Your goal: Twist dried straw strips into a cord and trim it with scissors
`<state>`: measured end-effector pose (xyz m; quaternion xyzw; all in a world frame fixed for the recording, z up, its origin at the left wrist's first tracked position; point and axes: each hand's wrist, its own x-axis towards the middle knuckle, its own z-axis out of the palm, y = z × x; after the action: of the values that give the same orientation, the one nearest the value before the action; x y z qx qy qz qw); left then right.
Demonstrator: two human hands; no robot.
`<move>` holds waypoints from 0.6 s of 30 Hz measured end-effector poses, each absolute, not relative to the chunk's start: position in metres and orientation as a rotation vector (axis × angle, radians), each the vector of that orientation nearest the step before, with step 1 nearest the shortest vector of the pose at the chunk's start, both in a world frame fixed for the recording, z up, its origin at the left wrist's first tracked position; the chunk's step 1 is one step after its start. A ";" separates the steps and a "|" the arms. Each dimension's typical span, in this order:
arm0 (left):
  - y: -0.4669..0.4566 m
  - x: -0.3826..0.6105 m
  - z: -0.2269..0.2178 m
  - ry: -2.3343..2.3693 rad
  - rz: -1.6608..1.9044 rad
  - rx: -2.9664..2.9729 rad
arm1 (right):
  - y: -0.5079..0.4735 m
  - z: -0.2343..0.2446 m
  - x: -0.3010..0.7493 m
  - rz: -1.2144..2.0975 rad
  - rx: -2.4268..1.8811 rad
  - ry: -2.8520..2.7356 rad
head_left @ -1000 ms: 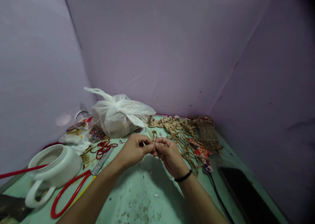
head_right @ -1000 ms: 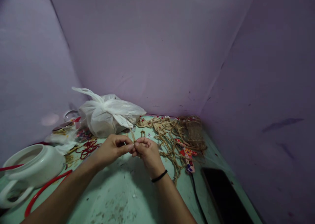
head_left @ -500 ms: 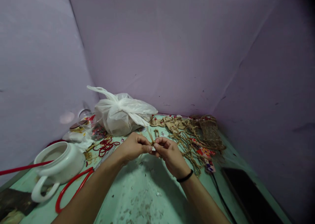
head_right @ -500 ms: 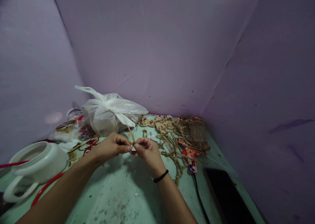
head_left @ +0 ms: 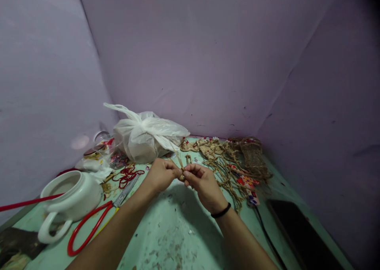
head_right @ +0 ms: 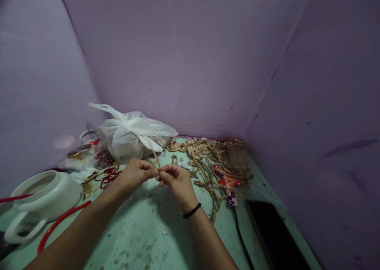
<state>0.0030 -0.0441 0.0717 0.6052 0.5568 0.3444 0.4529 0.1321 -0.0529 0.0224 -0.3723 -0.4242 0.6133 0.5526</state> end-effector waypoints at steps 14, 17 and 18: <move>-0.046 0.007 0.068 1.314 0.836 1.228 | -0.055 0.030 0.134 1.345 -0.973 -1.119; -0.047 0.008 0.069 1.269 0.853 1.150 | -0.054 0.029 0.135 1.301 -1.015 -1.136; -0.048 0.008 0.070 1.250 0.850 1.126 | -0.054 0.028 0.135 1.290 -1.016 -1.135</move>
<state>0.0076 -0.0476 0.0696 0.4831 0.5364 0.3648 0.5881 0.1348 -0.0537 0.0284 -0.4280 -0.4778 0.5431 0.5418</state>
